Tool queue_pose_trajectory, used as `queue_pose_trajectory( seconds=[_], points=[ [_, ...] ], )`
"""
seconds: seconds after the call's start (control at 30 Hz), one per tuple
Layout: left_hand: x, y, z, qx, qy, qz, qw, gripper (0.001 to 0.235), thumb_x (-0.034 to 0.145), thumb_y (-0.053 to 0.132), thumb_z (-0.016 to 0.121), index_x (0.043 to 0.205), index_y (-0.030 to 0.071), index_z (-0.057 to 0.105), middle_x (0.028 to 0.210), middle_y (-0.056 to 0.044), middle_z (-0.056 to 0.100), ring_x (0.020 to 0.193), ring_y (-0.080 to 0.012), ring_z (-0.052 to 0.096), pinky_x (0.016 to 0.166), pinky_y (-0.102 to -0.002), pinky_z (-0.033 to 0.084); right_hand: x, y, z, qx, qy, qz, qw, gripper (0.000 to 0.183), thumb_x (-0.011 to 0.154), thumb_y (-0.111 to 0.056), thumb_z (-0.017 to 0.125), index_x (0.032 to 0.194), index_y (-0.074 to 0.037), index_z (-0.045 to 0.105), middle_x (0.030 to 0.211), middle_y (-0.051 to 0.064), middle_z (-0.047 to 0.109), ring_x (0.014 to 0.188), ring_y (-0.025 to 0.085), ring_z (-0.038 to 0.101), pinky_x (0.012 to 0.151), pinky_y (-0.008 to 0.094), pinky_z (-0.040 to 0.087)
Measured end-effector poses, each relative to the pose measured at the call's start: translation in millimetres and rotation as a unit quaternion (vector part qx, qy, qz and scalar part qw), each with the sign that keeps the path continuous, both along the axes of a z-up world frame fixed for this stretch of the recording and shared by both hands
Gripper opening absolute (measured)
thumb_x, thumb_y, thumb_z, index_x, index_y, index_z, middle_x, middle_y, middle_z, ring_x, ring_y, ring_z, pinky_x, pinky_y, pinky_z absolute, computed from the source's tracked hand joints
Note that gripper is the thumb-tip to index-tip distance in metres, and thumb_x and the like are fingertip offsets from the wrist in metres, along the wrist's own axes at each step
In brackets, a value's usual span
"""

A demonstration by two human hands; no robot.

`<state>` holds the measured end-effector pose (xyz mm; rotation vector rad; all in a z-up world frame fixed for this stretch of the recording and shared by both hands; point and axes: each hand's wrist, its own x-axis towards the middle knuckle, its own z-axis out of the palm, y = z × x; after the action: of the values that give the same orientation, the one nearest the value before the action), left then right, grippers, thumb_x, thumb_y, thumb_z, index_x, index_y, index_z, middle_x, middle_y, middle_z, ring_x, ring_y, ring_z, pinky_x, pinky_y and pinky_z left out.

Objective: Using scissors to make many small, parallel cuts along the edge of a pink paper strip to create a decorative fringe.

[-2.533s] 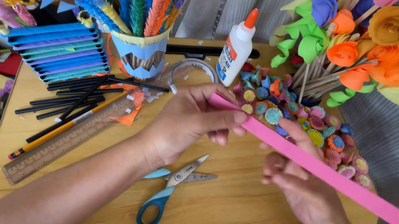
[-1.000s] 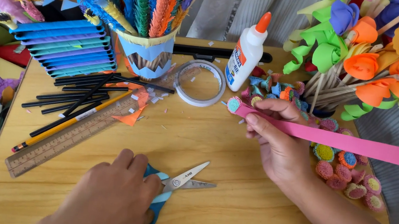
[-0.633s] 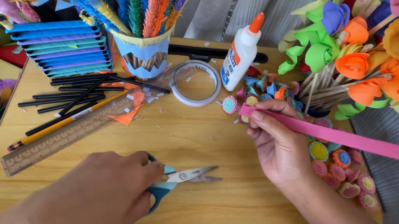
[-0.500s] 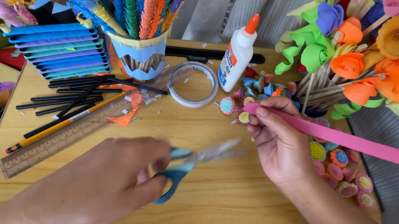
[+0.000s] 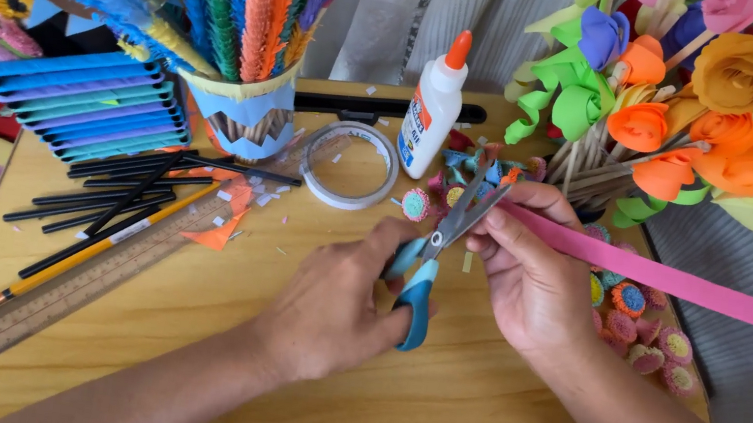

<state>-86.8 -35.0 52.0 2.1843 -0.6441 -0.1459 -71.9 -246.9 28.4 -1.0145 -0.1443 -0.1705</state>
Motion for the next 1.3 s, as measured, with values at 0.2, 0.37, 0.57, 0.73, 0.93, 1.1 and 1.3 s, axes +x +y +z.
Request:
queue_pose_trajectory(
  seconds=[0.2, 0.37, 0.57, 0.73, 0.93, 1.1, 1.3],
  points=[
    [1, 2, -5, 0.008, 0.004, -0.010, 1.000, 0.050, 0.083, 0.036, 0.069, 0.128, 0.020, 0.053, 0.065, 0.002, 0.068, 0.052, -0.0258, 0.067, 0.059, -0.043, 0.053, 6, -4, -8, -0.013, 0.003, 0.006, 1.000, 0.015, 0.091, -0.001, 0.075, 0.102, -0.009, 0.070, 0.093, 0.010, 0.076, 0.084, 0.021, 0.073, 0.068, 0.027, 0.060],
    [2, 1, -7, 0.027, 0.028, 0.010, 0.999, 0.045, 0.081, 0.045, 0.074, 0.112, 0.020, 0.054, 0.064, 0.003, 0.068, 0.057, -0.0292, 0.068, 0.059, -0.044, 0.052, 5, -2, -10, -0.017, 0.004, 0.017, 1.000, 0.017, 0.090, 0.000, 0.074, 0.103, -0.008, 0.069, 0.095, 0.013, 0.077, 0.084, 0.022, 0.074, 0.068, 0.027, 0.060],
    [4, 2, -10, 0.023, 0.031, 0.009, 0.999, 0.041, 0.080, 0.040, 0.074, 0.110, 0.020, 0.054, 0.062, 0.004, 0.068, 0.056, -0.0282, 0.068, 0.060, -0.043, 0.052, 4, 0, -13, -0.022, 0.011, 0.025, 0.999, 0.019, 0.090, 0.001, 0.075, 0.106, -0.006, 0.070, 0.096, 0.014, 0.076, 0.084, 0.022, 0.072, 0.070, 0.028, 0.060],
    [5, 3, -15, 0.000, 0.014, -0.005, 1.000, 0.035, 0.081, 0.031, 0.070, 0.110, 0.019, 0.055, 0.060, 0.004, 0.064, 0.052, -0.0239, 0.065, 0.059, -0.041, 0.052, 5, 0, -16, -0.015, 0.029, 0.025, 0.999, 0.016, 0.088, 0.000, 0.076, 0.100, -0.008, 0.068, 0.092, 0.012, 0.076, 0.081, 0.022, 0.073, 0.068, 0.027, 0.060],
    [6, 4, -18, 0.003, 0.016, -0.004, 1.000, 0.035, 0.079, 0.030, 0.067, 0.110, 0.019, 0.056, 0.062, 0.005, 0.064, 0.053, -0.0251, 0.065, 0.059, -0.042, 0.052, 6, 1, -19, -0.005, 0.053, 0.015, 0.998, 0.016, 0.087, 0.001, 0.076, 0.098, -0.009, 0.068, 0.092, 0.010, 0.075, 0.081, 0.021, 0.071, 0.067, 0.027, 0.058],
    [7, 4, -21, 0.005, 0.006, -0.002, 1.000, 0.041, 0.072, 0.023, 0.063, 0.113, 0.020, 0.056, 0.062, 0.005, 0.065, 0.056, -0.0277, 0.066, 0.060, -0.043, 0.052, 6, 2, -19, -0.011, 0.052, 0.010, 0.999, 0.016, 0.088, 0.000, 0.076, 0.098, -0.010, 0.067, 0.091, 0.011, 0.076, 0.082, 0.021, 0.071, 0.067, 0.028, 0.057],
    [8, 4, -22, 0.003, 0.010, -0.003, 1.000, 0.040, 0.071, 0.020, 0.062, 0.110, 0.020, 0.056, 0.062, 0.004, 0.065, 0.054, -0.0283, 0.065, 0.061, -0.043, 0.053, 7, 2, -19, -0.020, 0.055, 0.008, 0.998, 0.017, 0.088, -0.001, 0.076, 0.099, -0.011, 0.067, 0.092, 0.011, 0.076, 0.081, 0.021, 0.072, 0.067, 0.028, 0.057]
  ],
)
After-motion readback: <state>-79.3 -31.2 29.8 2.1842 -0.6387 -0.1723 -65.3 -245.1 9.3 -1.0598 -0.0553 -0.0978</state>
